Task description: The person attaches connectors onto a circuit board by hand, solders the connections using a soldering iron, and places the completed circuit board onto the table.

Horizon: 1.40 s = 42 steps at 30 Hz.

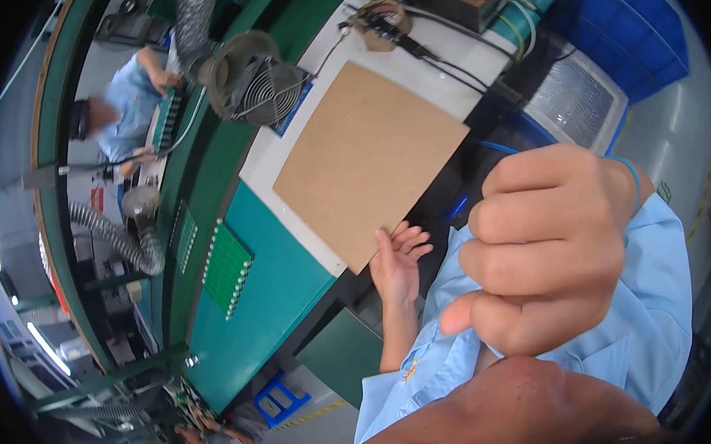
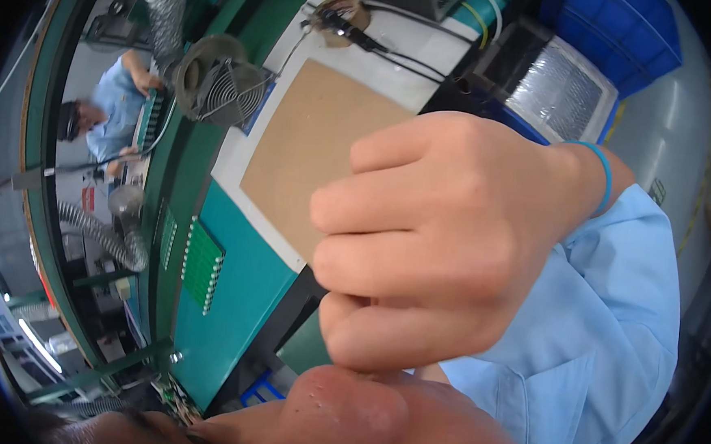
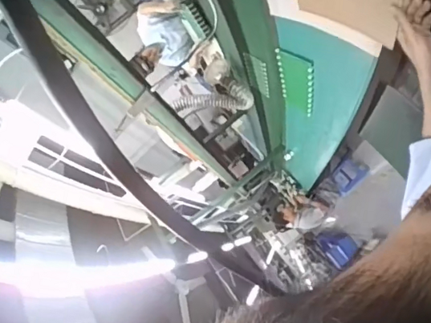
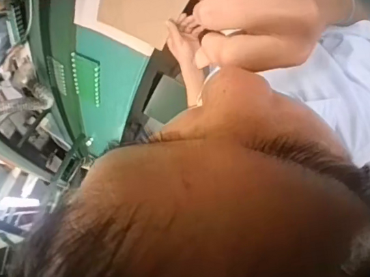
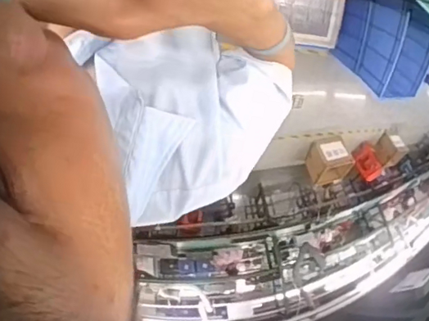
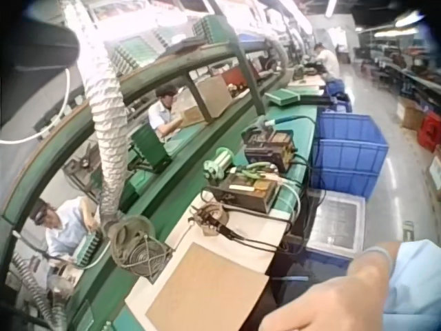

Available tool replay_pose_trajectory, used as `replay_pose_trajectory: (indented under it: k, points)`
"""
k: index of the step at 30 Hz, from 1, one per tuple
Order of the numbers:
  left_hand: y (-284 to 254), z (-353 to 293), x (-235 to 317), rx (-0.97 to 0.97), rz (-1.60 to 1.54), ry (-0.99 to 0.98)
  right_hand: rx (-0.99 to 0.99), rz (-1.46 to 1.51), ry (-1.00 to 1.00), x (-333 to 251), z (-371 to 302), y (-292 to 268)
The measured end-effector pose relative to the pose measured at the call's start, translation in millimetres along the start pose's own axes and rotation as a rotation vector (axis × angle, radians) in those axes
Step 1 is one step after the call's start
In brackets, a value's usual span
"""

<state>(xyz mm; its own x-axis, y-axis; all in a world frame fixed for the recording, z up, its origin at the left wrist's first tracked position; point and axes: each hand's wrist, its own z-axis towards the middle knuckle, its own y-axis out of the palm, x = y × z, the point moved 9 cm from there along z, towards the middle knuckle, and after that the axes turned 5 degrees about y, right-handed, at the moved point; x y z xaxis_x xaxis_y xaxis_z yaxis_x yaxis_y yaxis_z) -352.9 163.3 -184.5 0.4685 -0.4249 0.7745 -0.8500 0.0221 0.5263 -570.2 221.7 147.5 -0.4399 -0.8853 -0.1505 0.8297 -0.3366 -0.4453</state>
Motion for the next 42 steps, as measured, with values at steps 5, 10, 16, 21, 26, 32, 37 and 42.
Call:
replay_pose_trajectory:
  k: [5,10,16,21,26,32,37,42]
  points:
    - [16,15,-13,0.020,-0.036,-0.081,-0.010,0.044,-0.058,-9,23,34]
    - [31,18,-10,-0.026,-0.043,-0.188,-0.044,0.199,-0.056,-14,45,75]
    - [32,-1,1,-0.326,0.050,-0.195,-0.329,0.370,0.045,-6,59,133]
    - [14,-53,99,-0.495,0.178,0.052,-0.544,0.423,0.237,19,60,203]
    - [-82,-37,243,-0.009,0.230,0.590,-0.630,0.476,0.465,48,92,277]
    - [-159,8,364,0.339,0.588,0.852,-0.772,0.433,0.597,64,118,356]
    - [-215,123,425,0.522,1.547,0.678,-0.862,0.401,0.672,77,110,394]
    - [-245,238,442,0.617,2.027,0.437,-0.964,0.390,0.751,98,91,404]
